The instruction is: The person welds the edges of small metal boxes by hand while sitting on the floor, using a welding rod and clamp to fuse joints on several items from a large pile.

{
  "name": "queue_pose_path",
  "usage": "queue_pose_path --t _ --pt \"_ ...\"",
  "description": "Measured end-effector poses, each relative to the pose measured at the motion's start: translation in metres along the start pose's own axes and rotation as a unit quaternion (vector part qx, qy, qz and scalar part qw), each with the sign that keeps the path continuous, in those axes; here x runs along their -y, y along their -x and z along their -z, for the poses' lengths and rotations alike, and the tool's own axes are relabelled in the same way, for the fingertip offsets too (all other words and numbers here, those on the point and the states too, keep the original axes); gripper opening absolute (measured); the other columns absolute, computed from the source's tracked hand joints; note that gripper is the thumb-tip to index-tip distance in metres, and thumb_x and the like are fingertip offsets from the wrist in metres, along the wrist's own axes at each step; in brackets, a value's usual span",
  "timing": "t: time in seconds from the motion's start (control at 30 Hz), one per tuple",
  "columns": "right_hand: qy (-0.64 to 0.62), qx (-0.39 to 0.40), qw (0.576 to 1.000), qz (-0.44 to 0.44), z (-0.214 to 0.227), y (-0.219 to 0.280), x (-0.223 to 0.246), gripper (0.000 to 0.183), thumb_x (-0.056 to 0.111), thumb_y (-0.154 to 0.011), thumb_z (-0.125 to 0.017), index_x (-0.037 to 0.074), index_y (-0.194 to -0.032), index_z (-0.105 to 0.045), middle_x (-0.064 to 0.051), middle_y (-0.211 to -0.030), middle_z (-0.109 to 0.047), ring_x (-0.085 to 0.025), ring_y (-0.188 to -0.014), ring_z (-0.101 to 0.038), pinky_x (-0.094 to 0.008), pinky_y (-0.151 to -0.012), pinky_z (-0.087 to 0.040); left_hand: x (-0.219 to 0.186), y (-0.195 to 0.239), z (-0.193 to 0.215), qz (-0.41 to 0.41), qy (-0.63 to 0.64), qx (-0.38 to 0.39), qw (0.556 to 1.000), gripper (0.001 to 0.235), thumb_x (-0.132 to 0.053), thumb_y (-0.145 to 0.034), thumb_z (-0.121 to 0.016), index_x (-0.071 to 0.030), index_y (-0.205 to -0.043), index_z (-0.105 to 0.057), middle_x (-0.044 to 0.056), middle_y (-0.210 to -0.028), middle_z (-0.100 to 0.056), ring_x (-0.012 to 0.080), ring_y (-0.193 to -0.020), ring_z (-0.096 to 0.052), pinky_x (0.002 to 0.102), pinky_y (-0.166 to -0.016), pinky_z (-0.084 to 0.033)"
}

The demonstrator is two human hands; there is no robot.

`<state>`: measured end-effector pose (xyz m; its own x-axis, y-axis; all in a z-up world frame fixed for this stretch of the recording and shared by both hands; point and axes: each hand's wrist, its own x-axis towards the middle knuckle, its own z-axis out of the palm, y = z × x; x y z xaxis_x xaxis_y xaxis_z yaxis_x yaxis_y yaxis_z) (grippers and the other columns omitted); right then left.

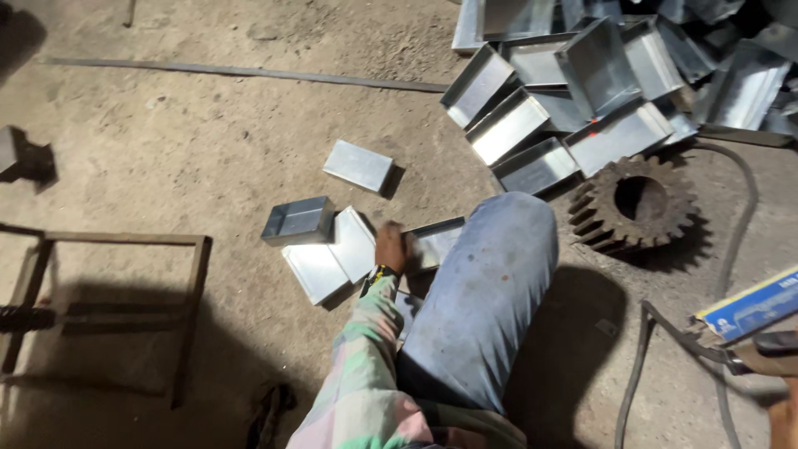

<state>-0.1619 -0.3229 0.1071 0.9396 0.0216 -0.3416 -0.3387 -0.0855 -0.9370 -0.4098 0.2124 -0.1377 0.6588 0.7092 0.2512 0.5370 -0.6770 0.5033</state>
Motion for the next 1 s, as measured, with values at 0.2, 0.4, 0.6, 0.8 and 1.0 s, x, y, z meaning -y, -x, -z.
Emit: queue_pose_path --t 0.2,0.4,0.6,0.8,1.0 --pt "-0.066 -0.009 0.996 0.066 -0.008 -0.012 0.039 0.048 0.025 -0.102 -0.072 0.005 -0.141 -0.055 -0.004 -0.131 -0.064 -0.015 -0.123 -0.062 -0.026 -0.103 -0.05 -0.042 -0.001 -0.038 -0.092 -0.133 0.421 0.892 0.036 -0.033 -0.092 -0.066 -0.006 -0.114 -0.069 0.022 -0.114 -0.067 0.0393 -0.105 -0.063 0.047 -0.092 -0.052" --pt "0.093 -0.173 0.937 0.289 0.003 -0.022 0.012 0.08 0.026 -0.085 -0.097 0.003 -0.137 -0.04 -0.009 -0.127 -0.049 -0.016 -0.11 -0.049 -0.034 -0.097 -0.047 -0.05 -0.092 -0.056 -0.041 -0.062 0.284 0.956 0.029 -0.029 -0.095 -0.061 -0.006 -0.101 -0.078 0.021 -0.094 -0.074 0.0386 -0.084 -0.07 0.048 -0.074 -0.055" --pt "0.158 -0.224 0.929 0.247 -0.016 -0.024 0.011 0.083 0.036 -0.075 -0.099 0.003 -0.13 -0.046 -0.007 -0.112 -0.055 -0.018 -0.101 -0.055 -0.035 -0.089 -0.049 -0.153 -0.242 -0.046 0.125 0.317 0.143 0.929 0.037 -0.027 -0.091 -0.08 0.008 -0.084 -0.069 0.012 -0.069 -0.067 0.0192 -0.056 -0.062 0.036 -0.049 -0.051" --pt "0.101 -0.227 0.963 0.105 -0.048 -0.005 0.045 0.081 0.036 -0.064 -0.094 0.009 -0.124 -0.047 -0.003 -0.09 -0.061 -0.016 -0.072 -0.062 -0.035 -0.06 -0.056 -0.311 -0.303 -0.099 0.169 0.605 0.232 0.743 0.016 -0.012 -0.085 -0.076 0.0 -0.094 -0.07 0.008 -0.087 -0.073 0.0196 -0.071 -0.074 0.036 -0.063 -0.066" --pt "0.16 -0.262 0.932 0.191 -0.05 -0.004 0.053 0.08 0.037 -0.066 -0.096 0.007 -0.123 -0.049 -0.007 -0.092 -0.069 -0.019 -0.081 -0.068 -0.035 -0.074 -0.058 -0.407 -0.216 -0.22 0.273 0.621 0.364 0.638 0.023 -0.024 -0.092 -0.075 -0.007 -0.103 -0.064 0.007 -0.084 -0.066 0.0254 -0.071 -0.066 0.039 -0.059 -0.057"
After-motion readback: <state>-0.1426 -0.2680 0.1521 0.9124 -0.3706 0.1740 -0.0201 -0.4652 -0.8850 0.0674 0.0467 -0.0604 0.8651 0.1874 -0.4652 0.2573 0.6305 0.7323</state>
